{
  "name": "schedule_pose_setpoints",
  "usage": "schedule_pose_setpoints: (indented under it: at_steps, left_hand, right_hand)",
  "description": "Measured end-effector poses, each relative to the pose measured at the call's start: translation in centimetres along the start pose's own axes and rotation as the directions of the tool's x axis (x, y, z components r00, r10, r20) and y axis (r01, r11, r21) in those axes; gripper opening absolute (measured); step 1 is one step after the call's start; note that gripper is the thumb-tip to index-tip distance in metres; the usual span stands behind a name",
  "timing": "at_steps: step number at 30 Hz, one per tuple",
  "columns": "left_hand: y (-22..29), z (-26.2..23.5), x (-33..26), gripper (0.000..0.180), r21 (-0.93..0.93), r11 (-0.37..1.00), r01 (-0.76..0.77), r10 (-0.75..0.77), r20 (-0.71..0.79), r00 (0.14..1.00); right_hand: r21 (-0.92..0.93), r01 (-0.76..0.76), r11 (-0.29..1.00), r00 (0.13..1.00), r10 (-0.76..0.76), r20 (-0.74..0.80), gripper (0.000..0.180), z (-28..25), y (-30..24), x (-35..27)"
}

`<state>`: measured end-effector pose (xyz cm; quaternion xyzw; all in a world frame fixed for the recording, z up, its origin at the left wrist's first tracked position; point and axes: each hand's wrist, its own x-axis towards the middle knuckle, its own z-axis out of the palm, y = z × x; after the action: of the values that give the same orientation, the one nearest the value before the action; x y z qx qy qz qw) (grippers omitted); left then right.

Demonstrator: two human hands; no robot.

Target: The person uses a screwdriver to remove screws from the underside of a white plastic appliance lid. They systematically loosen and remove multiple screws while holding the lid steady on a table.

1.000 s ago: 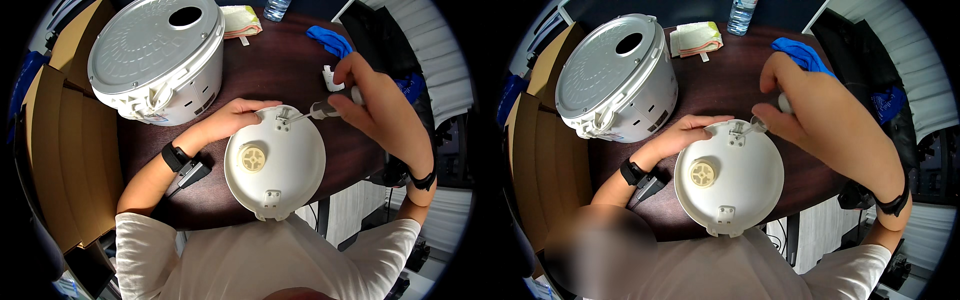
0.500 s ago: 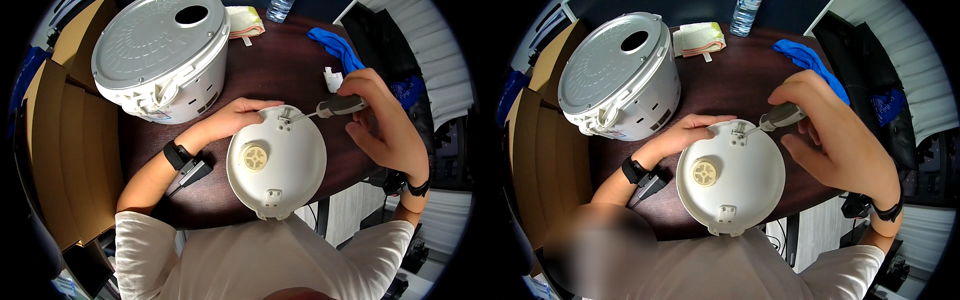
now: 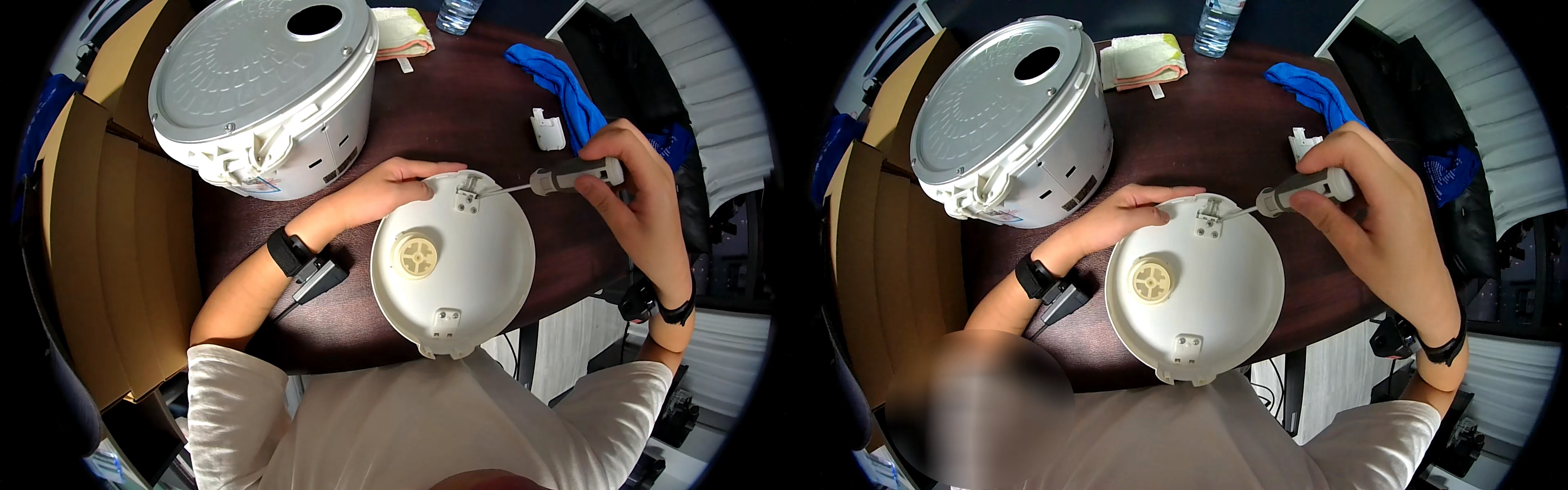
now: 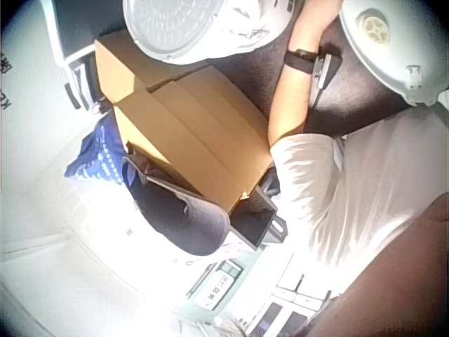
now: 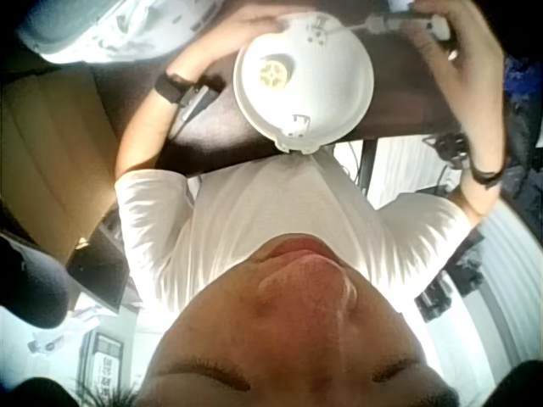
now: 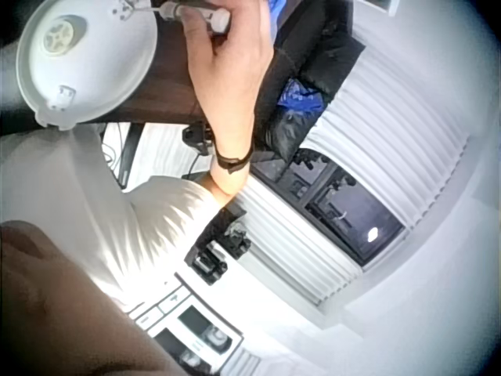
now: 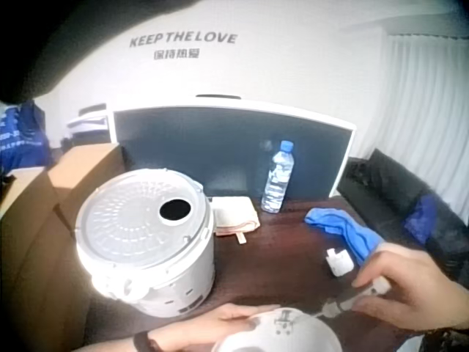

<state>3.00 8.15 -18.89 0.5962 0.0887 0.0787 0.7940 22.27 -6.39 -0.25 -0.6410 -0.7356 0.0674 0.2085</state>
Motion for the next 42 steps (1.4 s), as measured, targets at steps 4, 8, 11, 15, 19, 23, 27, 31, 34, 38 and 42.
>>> schedule_pose_setpoints:
  at_steps: [4,8,11,15,19,23,27,31,34,38,42]
  left_hand:
    - [-0.1,0.0,0.0,0.048,0.002,1.0,0.001,-0.001,-0.005,1.0]
    - [-0.3,-0.1,0.0,0.048,-0.012,1.0,0.007,-0.007,0.0,1.0]
    - [-0.4,-0.1,0.1,0.048,0.002,1.0,-0.017,0.017,-0.01,1.0]
    - [-0.5,-0.1,0.1,0.047,-0.027,1.0,-0.003,0.003,-0.001,1.0]
    - [-0.3,-0.1,0.1,0.047,-0.016,1.0,-0.01,0.01,0.002,1.0]
    - [-0.4,-0.1,0.1,0.047,-0.018,1.0,-0.002,0.002,0.005,1.0]
    - [-0.4,-0.2,0.1,0.046,-0.032,0.999,-0.009,0.009,0.002,1.0]
    - [-0.4,-0.1,0.1,0.046,-0.039,0.999,-0.006,0.006,0.004,1.0]
    - [-0.5,-0.1,0.1,0.046,-0.03,1.0,-0.008,0.008,0.001,1.0]
    - [-0.5,-0.2,0.2,0.046,-0.028,1.0,-0.01,0.01,0.002,1.0]
    - [-0.4,-0.1,0.1,0.046,-0.025,1.0,-0.006,0.005,-0.009,1.0]
  right_hand:
    - [0.032,0.026,0.999,1.0,-0.025,-0.016,0.024,0.1,0.4,-0.2]
    - [0.043,0.016,0.999,1.0,-0.016,-0.011,0.025,0.2,0.2,-0.3]
    - [0.038,0.042,0.998,0.999,-0.041,-0.03,0.026,0.2,0.2,-0.3]
    - [0.066,0.056,0.996,0.998,-0.054,-0.034,0.027,0.3,0.4,-0.3]
    - [0.068,0.027,0.997,1.0,-0.026,-0.013,0.027,0.4,0.1,-0.4]
    - [0.025,0.059,0.998,0.998,-0.059,0.021,0.028,0.0,-0.4,-0.4]
    - [-0.015,0.112,0.994,0.993,-0.111,0.043,0.03,-0.1,-0.6,-0.5]
    - [-0.022,0.103,0.994,0.994,-0.102,0.046,0.03,-0.2,-0.8,-0.6]
    - [-0.02,0.083,0.996,0.996,-0.083,0.039,0.03,-0.2,-0.6,-0.7]
    - [-0.009,0.078,0.997,0.997,-0.078,0.016,0.03,-0.1,-0.5,-0.8]
    - [0.008,0.062,0.998,0.998,-0.062,0.01,0.03,0.0,-0.4,-0.9]
